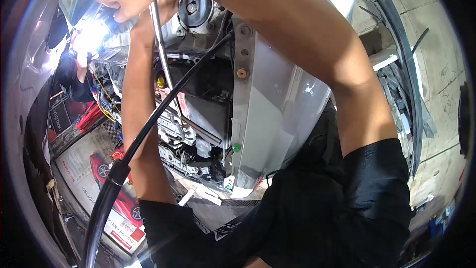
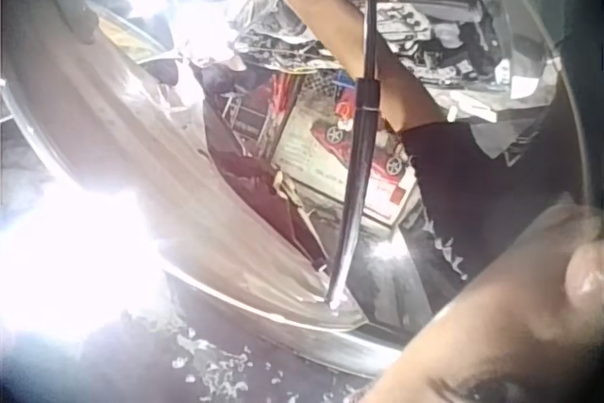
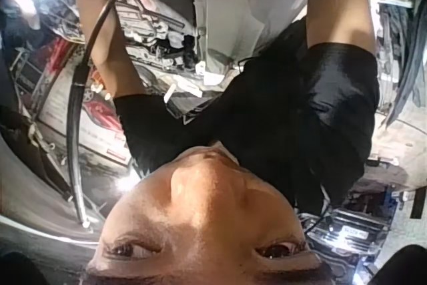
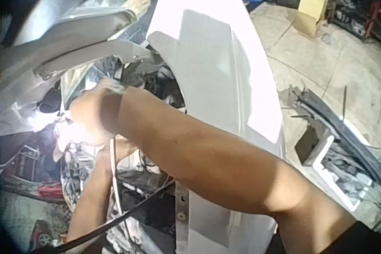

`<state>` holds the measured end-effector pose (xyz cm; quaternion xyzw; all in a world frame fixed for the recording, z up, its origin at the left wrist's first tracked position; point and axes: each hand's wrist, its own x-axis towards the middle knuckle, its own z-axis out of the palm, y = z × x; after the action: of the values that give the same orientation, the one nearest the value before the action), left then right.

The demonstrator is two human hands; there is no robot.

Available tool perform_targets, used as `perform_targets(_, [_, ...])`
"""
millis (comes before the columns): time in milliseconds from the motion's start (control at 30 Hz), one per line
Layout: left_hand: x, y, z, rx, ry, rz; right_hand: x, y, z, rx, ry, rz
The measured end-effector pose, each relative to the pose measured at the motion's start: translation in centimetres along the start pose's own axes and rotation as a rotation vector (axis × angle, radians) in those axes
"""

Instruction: The person unfastens bolts along the car's cowl area under the open hood using a socket wrench and by hand.

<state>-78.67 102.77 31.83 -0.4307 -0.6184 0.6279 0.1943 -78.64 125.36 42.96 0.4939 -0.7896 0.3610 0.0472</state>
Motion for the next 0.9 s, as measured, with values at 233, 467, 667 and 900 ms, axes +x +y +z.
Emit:
perform_targets(233, [2.1, 0.0, 0.0, -0.229, 0.244, -0.169, 0.2, 0.5, 0.3, -0.143, 0.022, -0.056])
perform_targets(467, [1.3, 2.0, 1.9, -0.566, 0.006, -0.322, 0.2, -0.2, -0.5, -0.154, -0.077, -0.025])
perform_targets(667, [-1.6, 1.5, 3.4, -0.974, 0.041, -0.492, 0.2, -0.6, -0.9, -0.077, 0.022, -0.098])
perform_targets(900, [-0.1, 1.3, -0.5, -0.253, 0.05, -0.358, 1.0, -0.6, 0.4, -0.098, 0.055, -0.11])
